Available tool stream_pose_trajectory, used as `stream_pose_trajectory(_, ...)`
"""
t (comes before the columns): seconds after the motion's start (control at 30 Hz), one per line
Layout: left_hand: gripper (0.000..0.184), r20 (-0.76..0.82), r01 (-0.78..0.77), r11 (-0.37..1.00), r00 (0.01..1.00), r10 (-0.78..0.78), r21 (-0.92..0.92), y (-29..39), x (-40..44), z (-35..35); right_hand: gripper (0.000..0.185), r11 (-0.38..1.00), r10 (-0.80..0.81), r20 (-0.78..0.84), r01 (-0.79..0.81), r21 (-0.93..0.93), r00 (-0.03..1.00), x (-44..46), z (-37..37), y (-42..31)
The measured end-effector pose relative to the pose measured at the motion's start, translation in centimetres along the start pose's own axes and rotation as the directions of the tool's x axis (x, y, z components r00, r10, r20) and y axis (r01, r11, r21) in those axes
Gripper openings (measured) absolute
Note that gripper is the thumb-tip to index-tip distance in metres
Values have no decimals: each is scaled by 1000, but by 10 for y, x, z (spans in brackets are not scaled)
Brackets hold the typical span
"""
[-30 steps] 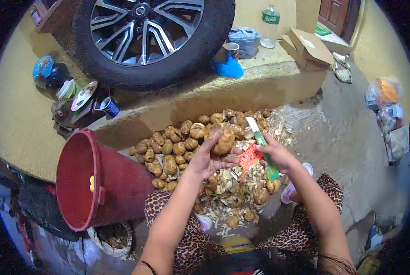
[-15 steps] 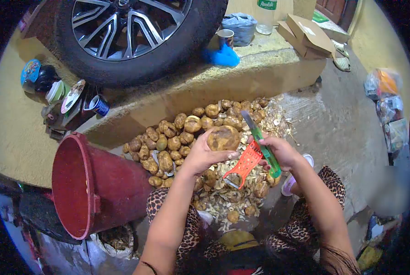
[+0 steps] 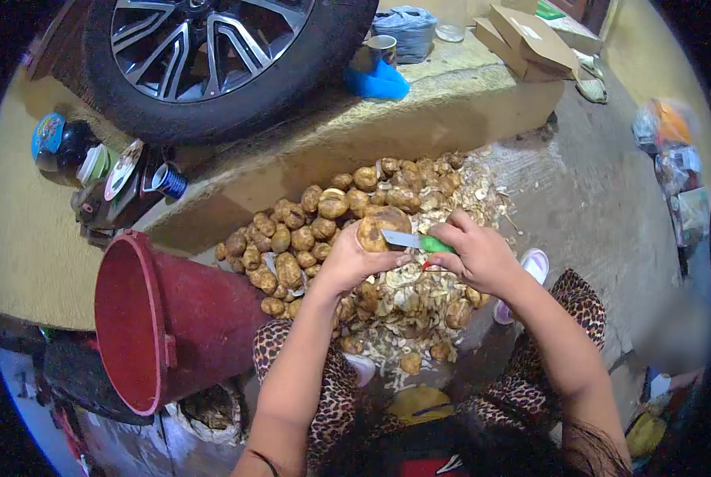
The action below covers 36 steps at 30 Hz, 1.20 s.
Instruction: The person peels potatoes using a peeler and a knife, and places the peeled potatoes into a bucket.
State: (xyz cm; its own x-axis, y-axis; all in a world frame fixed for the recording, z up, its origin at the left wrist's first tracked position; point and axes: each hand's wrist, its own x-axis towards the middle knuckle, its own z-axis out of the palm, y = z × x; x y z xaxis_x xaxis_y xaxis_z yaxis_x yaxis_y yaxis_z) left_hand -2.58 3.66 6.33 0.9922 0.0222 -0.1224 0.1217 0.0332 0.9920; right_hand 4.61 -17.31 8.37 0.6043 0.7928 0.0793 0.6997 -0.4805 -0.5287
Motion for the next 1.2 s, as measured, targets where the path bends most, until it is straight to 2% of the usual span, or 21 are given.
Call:
stream_pose_trajectory(0.3, 48, 74, -2, 998, 997, -3, 68, 3, -4, 1, 32, 998, -59, 20, 59, -33, 998, -2, 1, 7)
stream_pose_trajectory(0.4, 50, 23, -55, 979, 998, 52, 197, 0, -3, 6, 32, 998, -65, 2, 65, -24, 998, 0, 7, 10)
stream_pose_trajectory(0.5, 51, -87, -26, 967, 995, 49, 253, 0, -6, 15, 33, 996, -74, -38, 76, 42, 997, 0, 18, 13)
stream_pose_trajectory(0.6, 49, -56, 12, 962, 998, 4, 273, 11, -9, 13, 34, 995, -77, 4, 76, 65, 997, 4, 16, 14)
stream_pose_trajectory(0.73, 45, 151, 13, 989, 988, -36, 149, 4, -3, -1, 35, 996, -79, 58, 77, 40, 995, 9, 11, 15)
stream_pose_trajectory(0.83, 54, 33, 86, 963, 995, -98, 254, -2, -3, 5, 37, 991, -56, 0, 56, 125, 998, 9, 22, 20)
stream_pose_trajectory(0.93, 44, -185, 31, 891, 981, 60, 452, 1, -6, 19, 40, 972, -73, -40, 80, 222, 997, 12, 37, 28)
stream_pose_trajectory(1.03, 44, 1, 53, 982, 999, -54, 181, 6, -6, 8, 43, 975, -83, 25, 76, 208, 996, 13, 28, 26)
stream_pose_trajectory(1.13, 44, 58, 112, 991, 991, -116, 80, 2, -5, 4, 41, 985, -62, 62, 51, 162, 996, 12, 21, 24)
stream_pose_trajectory(1.17, 44, 27, 109, 985, 993, -113, 136, 4, -5, 5, 39, 987, -55, 63, 45, 151, 997, 13, 19, 25)
stream_pose_trajectory(1.2, 44, 0, 106, 975, 994, -108, 193, 7, -6, 7, 40, 989, 21, 67, -30, 145, 998, 15, 23, 34)
